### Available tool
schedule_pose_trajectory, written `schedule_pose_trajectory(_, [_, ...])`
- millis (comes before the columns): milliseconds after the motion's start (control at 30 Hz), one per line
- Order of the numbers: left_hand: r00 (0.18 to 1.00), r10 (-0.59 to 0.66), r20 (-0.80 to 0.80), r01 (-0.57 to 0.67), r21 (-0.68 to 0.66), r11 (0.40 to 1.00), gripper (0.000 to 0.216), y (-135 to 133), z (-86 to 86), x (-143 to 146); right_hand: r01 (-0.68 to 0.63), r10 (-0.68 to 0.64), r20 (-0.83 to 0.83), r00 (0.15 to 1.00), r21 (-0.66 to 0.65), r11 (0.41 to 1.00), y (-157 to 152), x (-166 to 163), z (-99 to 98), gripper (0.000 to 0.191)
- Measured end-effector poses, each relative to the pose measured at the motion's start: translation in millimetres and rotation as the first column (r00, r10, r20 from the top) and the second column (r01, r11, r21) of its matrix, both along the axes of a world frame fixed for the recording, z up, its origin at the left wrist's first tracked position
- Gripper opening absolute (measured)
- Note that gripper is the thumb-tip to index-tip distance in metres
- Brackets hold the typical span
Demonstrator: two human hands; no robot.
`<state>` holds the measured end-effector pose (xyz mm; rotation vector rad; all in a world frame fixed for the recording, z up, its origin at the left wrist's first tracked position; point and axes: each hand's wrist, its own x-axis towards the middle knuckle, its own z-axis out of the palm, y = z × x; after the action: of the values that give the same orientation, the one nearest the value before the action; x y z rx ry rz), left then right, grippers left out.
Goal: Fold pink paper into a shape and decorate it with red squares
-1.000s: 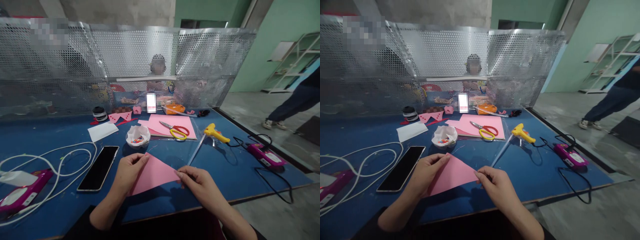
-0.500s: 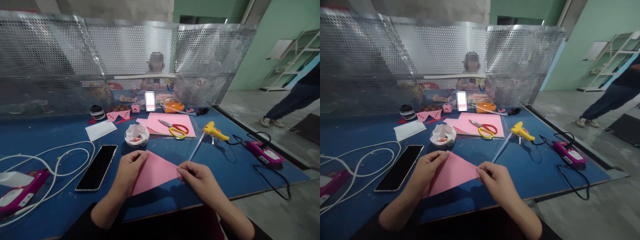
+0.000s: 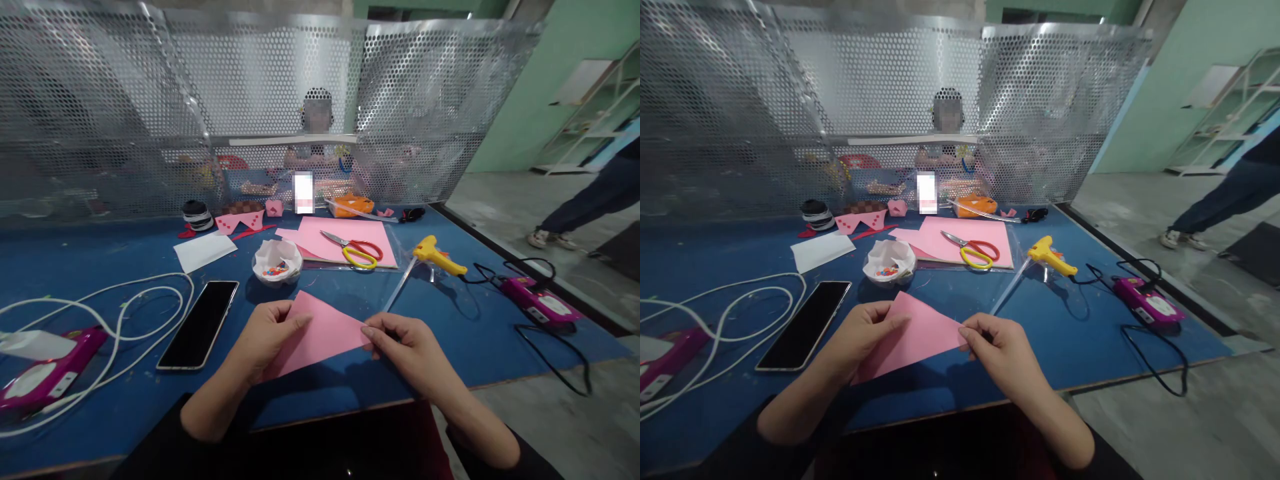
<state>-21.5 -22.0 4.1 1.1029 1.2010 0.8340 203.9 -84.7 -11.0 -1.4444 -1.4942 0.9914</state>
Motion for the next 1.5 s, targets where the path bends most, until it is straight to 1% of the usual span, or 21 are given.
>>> schedule_pose_trajectory(100, [1.000, -0.009, -0.019, 0.008, -0.027, 1.000, 0.036, 2, 0.4, -4, 0.023, -0.022, -0.042, 0.999, 0.018, 1.000, 3, 7, 3.1, 0.028])
schedule_pose_trajectory(267, [0.999, 0.029, -0.018, -0.030, -0.032, 0.999, 0.036, 6, 4.5, -10, 0.195, -0.187, -0.084, 0.979, 0.094, 0.976, 2, 25, 6.3, 0.028])
schedule_pose_trajectory(367, [0.999, 0.033, -0.022, -0.033, -0.031, 0.999, 0.036, 6, 4.4, -9, 0.229, -0.218, -0.107, 0.970, 0.101, 0.968, 1, 22, 8.7, 0.030])
schedule_pose_trajectory(467, [0.999, 0.019, -0.040, -0.019, -0.014, 1.000, 0.034, 3, 0.6, -6, 0.160, -0.154, -0.081, 0.985, 0.084, 0.984, 2, 8, 10.3, 0.030])
schedule_pose_trajectory(600, [0.998, -0.004, -0.065, 0.005, 0.002, 1.000, 0.032, 3, -5.5, -3, 0.021, -0.026, 0.059, 0.998, 0.073, 0.997, 5, -11, 7.7, 0.025])
schedule_pose_trajectory(733, [0.998, -0.018, -0.059, 0.018, -0.010, 1.000, 0.034, 7, -2.9, -5, -0.025, 0.017, 0.105, 0.994, 0.071, 0.997, 9, -16, 6.9, 0.025])
schedule_pose_trajectory(800, [0.998, -0.056, -0.026, 0.055, -0.047, 0.997, 0.034, 9, 1.3, -6, -0.045, 0.035, 0.127, 0.991, 0.071, 0.996, 12, -14, 11.5, 0.025])
schedule_pose_trajectory(900, [0.986, -0.137, 0.092, 0.149, -0.142, 0.979, 0.037, 12, 5.6, -6, -0.088, 0.078, 0.140, 0.987, 0.072, 0.993, 17, -10, 23.6, 0.024])
schedule_pose_trajectory(967, [0.978, -0.151, 0.145, 0.176, -0.181, 0.968, 0.038, 15, 5.5, -6, -0.116, 0.103, 0.155, 0.983, 0.074, 0.991, 22, -7, 32.1, 0.023])
schedule_pose_trajectory(1000, [0.979, -0.140, 0.148, 0.166, -0.184, 0.969, 0.037, 16, 4.8, -6, -0.134, 0.118, 0.195, 0.974, 0.075, 0.988, 26, -4, 35.7, 0.023])
schedule_pose_trajectory(1100, [0.985, -0.095, 0.141, 0.120, -0.180, 0.976, 0.036, 19, 2.7, -6, -0.164, 0.120, 0.420, 0.900, 0.071, 0.984, 50, 7, 42.2, 0.028])
schedule_pose_trajectory(1167, [0.987, -0.080, 0.137, 0.104, -0.180, 0.978, 0.036, 21, 2.6, -7, -0.114, 0.058, 0.534, 0.844, 0.072, 0.991, 77, 18, 42.1, 0.031])
schedule_pose_trajectory(1200, [0.988, -0.075, 0.136, 0.099, -0.181, 0.978, 0.036, 21, 3.1, -7, -0.071, 0.013, 0.579, 0.815, 0.079, 0.994, 93, 23, 40.6, 0.023])
schedule_pose_trajectory(1233, [0.988, -0.071, 0.134, 0.095, -0.184, 0.978, 0.036, 21, 3.7, -8, -0.031, -0.027, 0.630, 0.776, 0.082, 0.996, 110, 29, 37.9, 0.016])
schedule_pose_trajectory(1267, [0.989, -0.066, 0.132, 0.090, -0.185, 0.979, 0.036, 21, 4.3, -8, 0.001, -0.054, 0.677, 0.734, 0.078, 0.997, 127, 34, 34.4, 0.015])
schedule_pose_trajectory(1367, [0.991, -0.047, 0.124, 0.070, -0.181, 0.981, 0.035, 20, 5.1, -8, 0.029, -0.045, 0.773, 0.633, 0.034, 0.999, 167, 43, 20.2, 0.030])
schedule_pose_trajectory(1433, [0.993, -0.030, 0.118, 0.050, -0.173, 0.984, 0.036, 19, 4.4, -7, 0.026, -0.018, 0.807, 0.591, 0.003, 1.000, 184, 45, 10.0, 0.033])
schedule_pose_trajectory(1500, [0.993, -0.017, 0.114, 0.036, -0.166, 0.985, 0.036, 20, 2.8, -7, 0.020, -0.001, 0.823, 0.568, -0.013, 1.000, 193, 46, 1.2, 0.032])
